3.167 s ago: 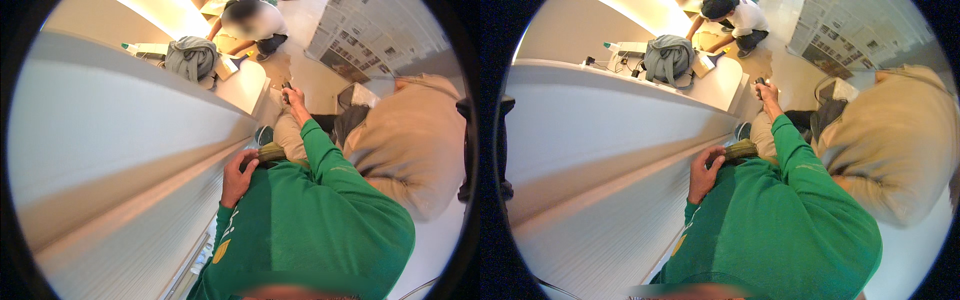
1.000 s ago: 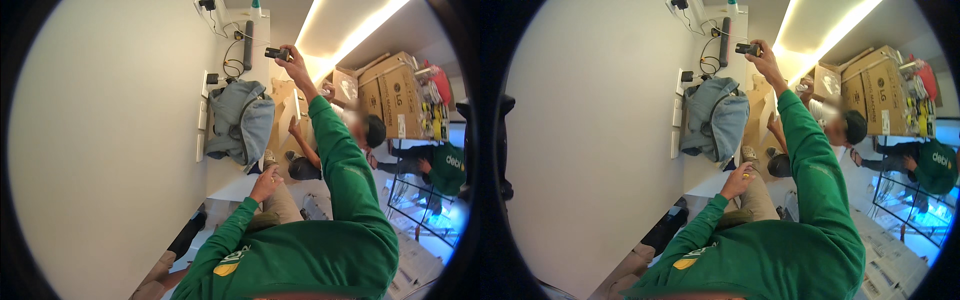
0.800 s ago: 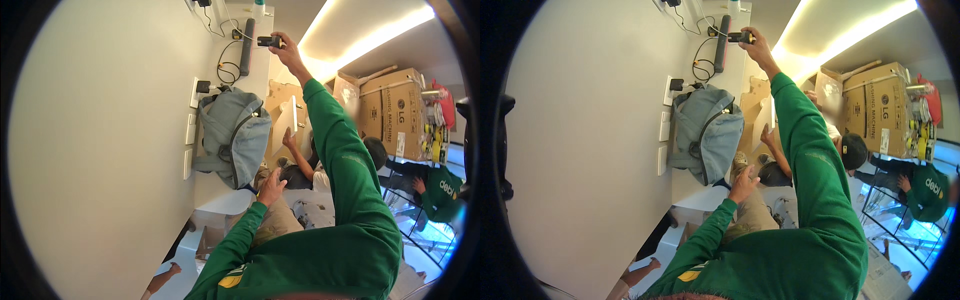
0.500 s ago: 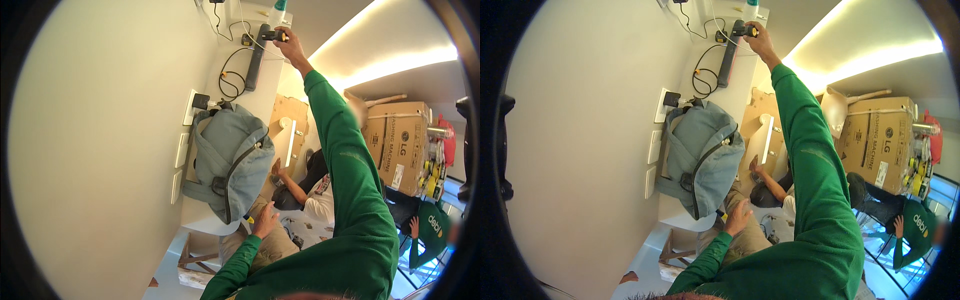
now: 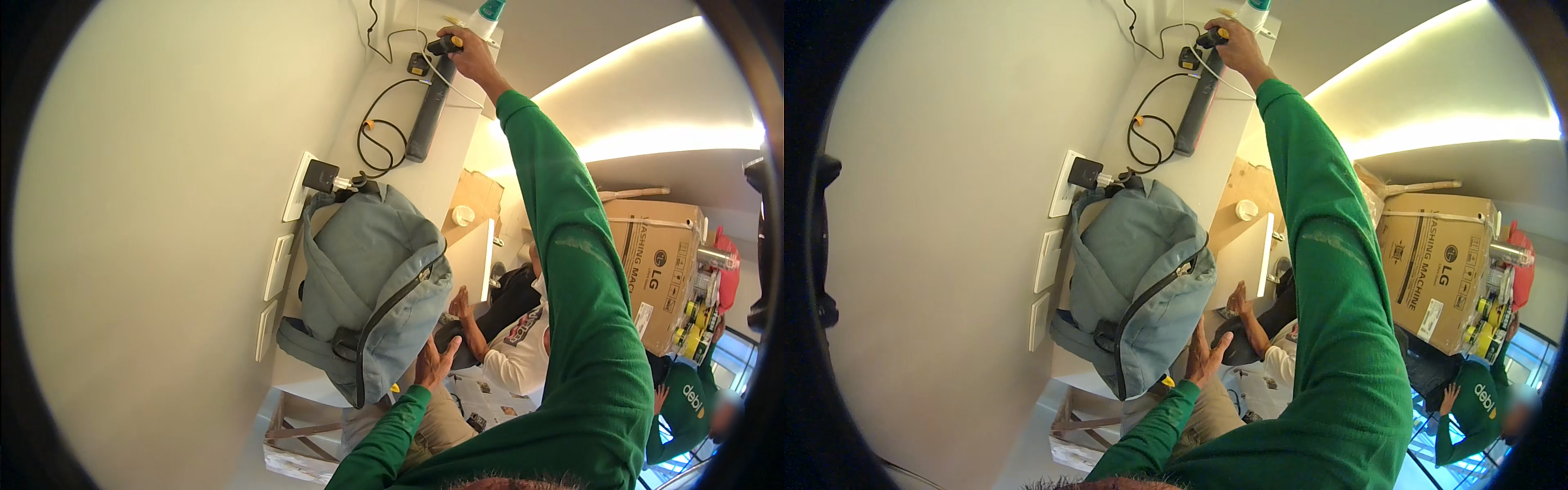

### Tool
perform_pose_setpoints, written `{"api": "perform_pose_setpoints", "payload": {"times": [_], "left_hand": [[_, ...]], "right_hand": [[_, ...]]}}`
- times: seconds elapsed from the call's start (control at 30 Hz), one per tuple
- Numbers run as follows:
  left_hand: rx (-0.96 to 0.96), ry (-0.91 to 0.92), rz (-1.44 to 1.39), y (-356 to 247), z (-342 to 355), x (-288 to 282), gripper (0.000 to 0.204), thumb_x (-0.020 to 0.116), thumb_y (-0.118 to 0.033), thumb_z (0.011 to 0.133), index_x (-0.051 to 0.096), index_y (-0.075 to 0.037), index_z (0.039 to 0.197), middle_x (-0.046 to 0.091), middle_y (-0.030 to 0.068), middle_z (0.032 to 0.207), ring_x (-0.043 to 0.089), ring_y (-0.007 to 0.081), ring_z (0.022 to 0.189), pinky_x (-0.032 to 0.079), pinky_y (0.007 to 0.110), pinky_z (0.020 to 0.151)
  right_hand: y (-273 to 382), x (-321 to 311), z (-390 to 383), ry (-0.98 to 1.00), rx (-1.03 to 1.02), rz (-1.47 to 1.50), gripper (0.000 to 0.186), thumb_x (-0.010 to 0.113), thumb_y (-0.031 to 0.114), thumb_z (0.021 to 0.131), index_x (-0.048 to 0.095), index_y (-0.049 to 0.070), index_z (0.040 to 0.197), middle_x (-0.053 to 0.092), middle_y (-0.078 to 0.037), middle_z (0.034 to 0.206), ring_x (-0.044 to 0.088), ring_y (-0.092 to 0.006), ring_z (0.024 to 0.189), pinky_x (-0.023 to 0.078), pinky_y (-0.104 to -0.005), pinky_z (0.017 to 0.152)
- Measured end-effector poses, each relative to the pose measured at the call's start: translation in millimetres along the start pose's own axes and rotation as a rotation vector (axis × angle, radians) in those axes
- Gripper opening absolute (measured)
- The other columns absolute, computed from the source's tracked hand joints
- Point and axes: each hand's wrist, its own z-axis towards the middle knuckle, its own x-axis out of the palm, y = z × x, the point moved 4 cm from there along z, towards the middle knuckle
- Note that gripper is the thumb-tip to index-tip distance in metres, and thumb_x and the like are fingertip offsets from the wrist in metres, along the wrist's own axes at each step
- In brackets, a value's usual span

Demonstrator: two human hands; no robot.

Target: The person uses a cordless drill to attach cabinet doors to wall-mounted cabinets in a bathroom. They repeatedly open and close the doors to check alignment and secure the hinges. The person also handles a white cabinet door and a metal hinge.

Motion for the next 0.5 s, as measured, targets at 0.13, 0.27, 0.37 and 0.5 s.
{"api": "perform_pose_setpoints", "payload": {"times": [0.13,0.27,0.37,0.5], "left_hand": [[-0.048,0.003,0.008,7,1,4,0.11,0.072,-0.066,0.098,0.031,0.009,0.167,0.034,0.0355,0.172,0.037,0.047,0.159,0.03,0.049,0.132],[0.015,-0.042,-0.036,15,-7,-4,0.103,0.072,-0.063,0.1,0.035,0.008,0.166,0.038,0.0343,0.17,0.041,0.046,0.157,0.032,0.05,0.13],[0.012,-0.009,-0.043,25,-15,-7,0.096,0.074,-0.049,0.102,0.032,0.007,0.167,0.038,0.0332,0.171,0.039,0.0448,0.158,0.031,0.05,0.131],[0.014,-0.006,0.05,36,-21,-7,0.094,0.074,-0.047,0.102,0.033,0.007,0.167,0.04,0.0335,0.169,0.041,0.0458,0.157,0.032,0.05,0.13]], "right_hand": [[2,12,5,0.141,0.027,-0.008,0.055,0.077,-0.005,0.085,0.07,0.017,0.135,0.076,-0.014,0.129,0.071,-0.0356,0.123,0.056,-0.0436,0.106],[2,19,8,0.204,0.035,-0.044,0.056,0.077,-0.003,0.086,0.069,0.017,0.137,0.076,-0.014,0.13,0.072,-0.0353,0.122,0.056,-0.0432,0.106],[-5,18,13,0.102,0.114,-0.06,0.052,0.08,0.006,0.088,0.069,0.017,0.138,0.076,-0.016,0.13,0.073,-0.0358,0.121,0.057,-0.0432,0.105],[-21,18,17,0.006,0.283,-0.113,0.05,0.082,0.023,0.092,0.069,0.012,0.139,0.077,-0.02,0.126,0.075,-0.0353,0.117,0.059,-0.0435,0.101]]}}
